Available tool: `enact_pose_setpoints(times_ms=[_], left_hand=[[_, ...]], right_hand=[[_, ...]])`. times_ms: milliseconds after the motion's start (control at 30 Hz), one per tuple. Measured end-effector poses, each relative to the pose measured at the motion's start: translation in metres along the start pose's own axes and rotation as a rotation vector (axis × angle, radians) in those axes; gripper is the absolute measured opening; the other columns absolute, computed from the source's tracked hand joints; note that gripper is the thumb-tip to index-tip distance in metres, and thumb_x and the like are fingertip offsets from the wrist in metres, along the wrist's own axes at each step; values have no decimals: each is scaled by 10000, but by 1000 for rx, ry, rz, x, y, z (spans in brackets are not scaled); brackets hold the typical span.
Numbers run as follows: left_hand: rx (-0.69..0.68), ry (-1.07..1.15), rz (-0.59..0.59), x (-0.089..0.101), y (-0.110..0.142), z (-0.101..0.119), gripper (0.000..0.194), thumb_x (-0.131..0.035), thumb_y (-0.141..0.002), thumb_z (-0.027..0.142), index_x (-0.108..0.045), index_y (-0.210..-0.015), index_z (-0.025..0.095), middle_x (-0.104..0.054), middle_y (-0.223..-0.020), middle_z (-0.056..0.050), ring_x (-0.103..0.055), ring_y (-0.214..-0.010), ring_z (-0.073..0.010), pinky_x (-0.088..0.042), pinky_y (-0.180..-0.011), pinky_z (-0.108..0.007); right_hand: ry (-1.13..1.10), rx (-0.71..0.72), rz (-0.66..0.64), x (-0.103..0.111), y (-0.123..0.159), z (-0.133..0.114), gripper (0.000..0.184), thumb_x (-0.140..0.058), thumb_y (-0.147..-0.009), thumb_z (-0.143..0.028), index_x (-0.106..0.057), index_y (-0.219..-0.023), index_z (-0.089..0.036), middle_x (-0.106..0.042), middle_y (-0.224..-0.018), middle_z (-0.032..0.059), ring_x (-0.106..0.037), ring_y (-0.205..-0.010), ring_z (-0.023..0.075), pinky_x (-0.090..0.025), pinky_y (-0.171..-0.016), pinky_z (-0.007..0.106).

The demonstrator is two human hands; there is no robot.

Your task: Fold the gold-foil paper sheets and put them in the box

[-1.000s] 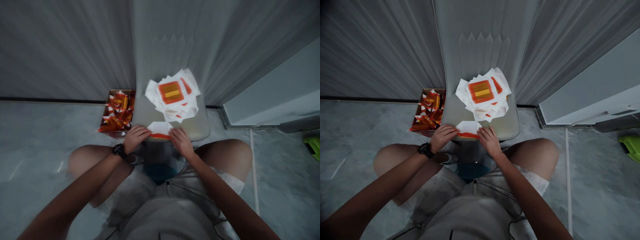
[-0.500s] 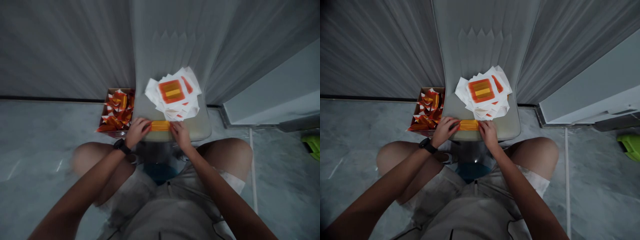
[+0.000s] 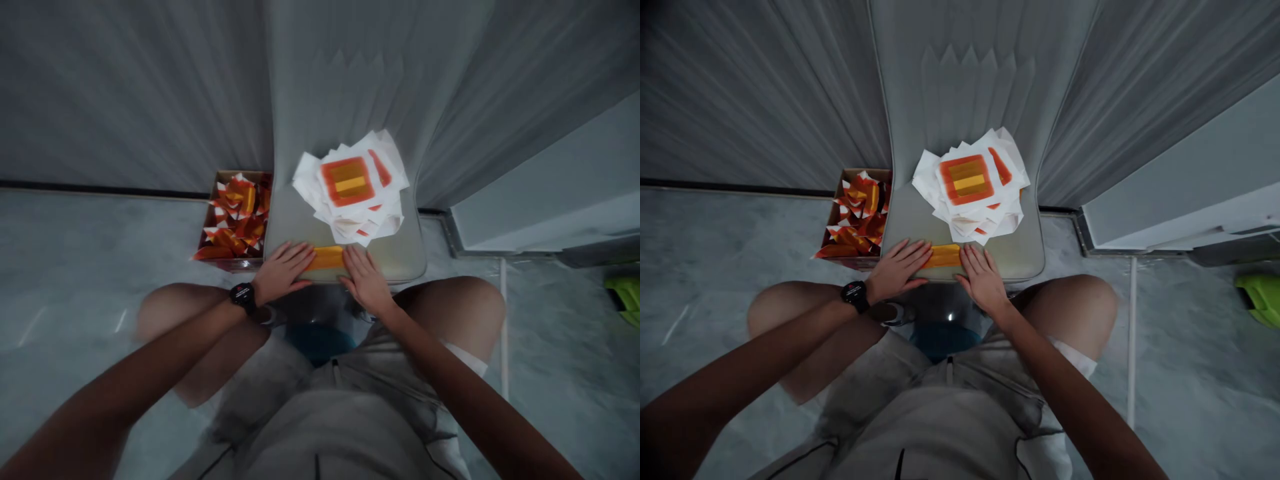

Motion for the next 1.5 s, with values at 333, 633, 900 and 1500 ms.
enact_pose_setpoints(times_ms=[333, 633, 900, 1500], left_hand=[[2, -32, 115, 3, 22, 15, 383, -537, -1036, 276, -608, -1413, 277, -677, -1389, -67, -553, -1395, -245, -291, -1261, -572], [81, 260, -102, 51, 20, 43, 369, -508, -1049, 343, -641, -1392, 310, -755, -1241, -44, -744, -1054, -211, -587, -916, -322], [327, 656, -93, 63, -2, 54, 310, -638, -965, 456, -794, -1057, 206, -793, -952, -55, -725, -811, -178, -571, -710, -245], [554, 786, 522, 52, -128, -19, 364, -580, -968, 559, -589, -873, 208, -553, -732, 4, -537, -669, -132, -456, -589, -251]], right_hand=[[19, 79, 123, 9, 14, -11, 489, -569, -1016, -371, -571, -1445, -136, -604, -1460, 183, -525, -1398, 324, -329, -1231, 572], [-121, 146, -55, 45, 9, -25, 355, -465, -1075, -363, -774, -962, -230, -770, -832, 61, -695, -806, 205, -495, -878, 353], [-558, 88, -270, 97, 22, -21, 362, -514, -1033, -467, -777, -929, -242, -776, -862, 28, -675, -726, 176, -420, -643, 269], [-804, -373, 268, 94, -60, 70, 353, -587, -962, -475, -783, -1087, -210, -793, -1038, 56, -723, -951, 244, -583, -864, 375]])
Point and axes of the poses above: each hand's wrist, its own y-axis away from the middle knuckle, its own x-axis out of the back of the hand, z = x × y, the point moved 7 cm from there along -y, towards the middle knuckle
